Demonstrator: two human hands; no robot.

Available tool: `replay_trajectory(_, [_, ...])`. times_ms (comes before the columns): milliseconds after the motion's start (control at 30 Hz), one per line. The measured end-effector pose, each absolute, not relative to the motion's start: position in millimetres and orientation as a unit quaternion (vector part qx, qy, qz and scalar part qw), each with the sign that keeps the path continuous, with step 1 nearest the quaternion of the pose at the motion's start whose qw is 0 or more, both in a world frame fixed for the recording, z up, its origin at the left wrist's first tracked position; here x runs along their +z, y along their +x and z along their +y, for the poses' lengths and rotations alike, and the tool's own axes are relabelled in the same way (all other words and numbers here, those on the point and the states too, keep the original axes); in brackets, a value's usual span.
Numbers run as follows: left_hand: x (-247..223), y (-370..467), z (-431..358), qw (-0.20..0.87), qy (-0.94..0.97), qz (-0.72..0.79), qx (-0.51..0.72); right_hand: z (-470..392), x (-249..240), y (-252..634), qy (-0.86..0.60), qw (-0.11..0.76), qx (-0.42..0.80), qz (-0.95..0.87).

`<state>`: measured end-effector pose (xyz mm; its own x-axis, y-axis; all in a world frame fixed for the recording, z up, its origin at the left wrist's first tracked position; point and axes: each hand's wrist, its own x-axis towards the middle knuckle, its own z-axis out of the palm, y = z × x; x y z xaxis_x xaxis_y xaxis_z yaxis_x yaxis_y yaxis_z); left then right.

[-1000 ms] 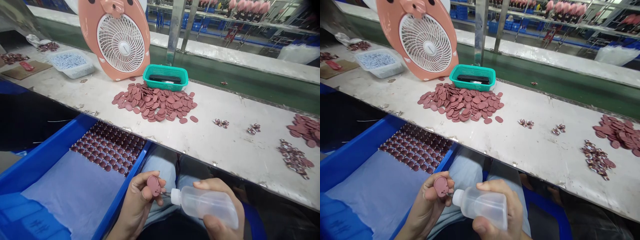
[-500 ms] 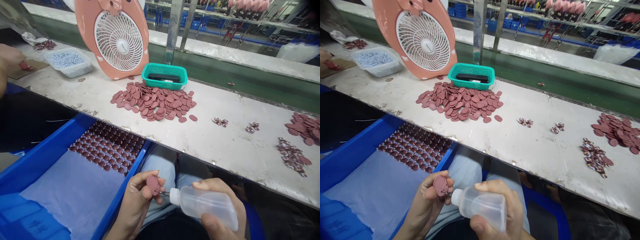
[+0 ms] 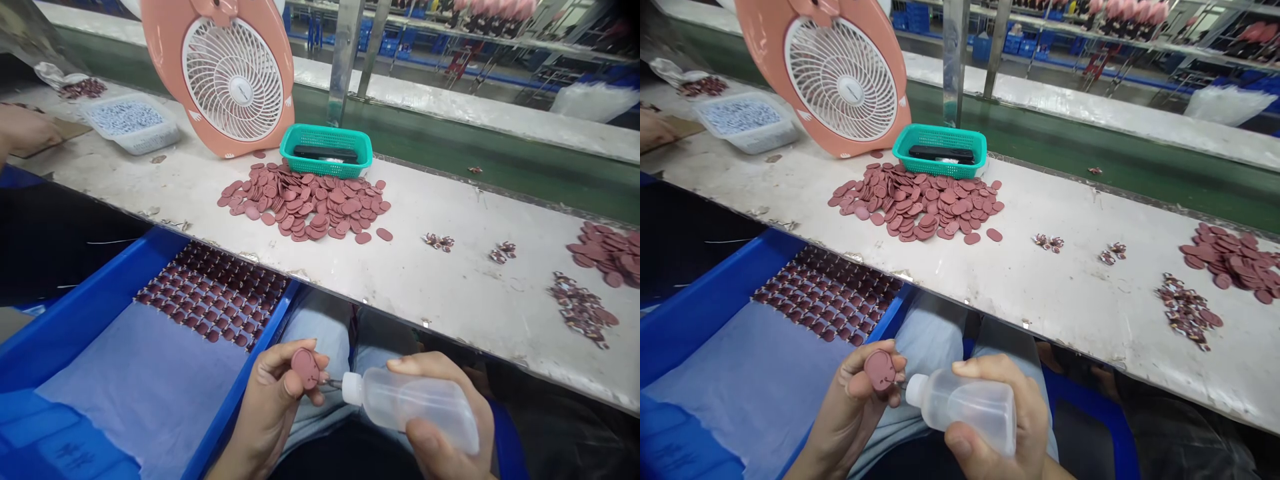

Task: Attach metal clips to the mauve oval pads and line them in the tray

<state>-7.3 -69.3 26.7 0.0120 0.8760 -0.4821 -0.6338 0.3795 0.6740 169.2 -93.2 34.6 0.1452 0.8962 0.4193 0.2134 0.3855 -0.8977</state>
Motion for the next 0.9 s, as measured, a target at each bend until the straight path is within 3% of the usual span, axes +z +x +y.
replay_trajectory(900, [28.1, -8.0, -69.5, 0.696, 0.14, 0.462, 0.531, -96.2, 37.7, 170.1, -0.492, 0.585, 0.341, -0.547])
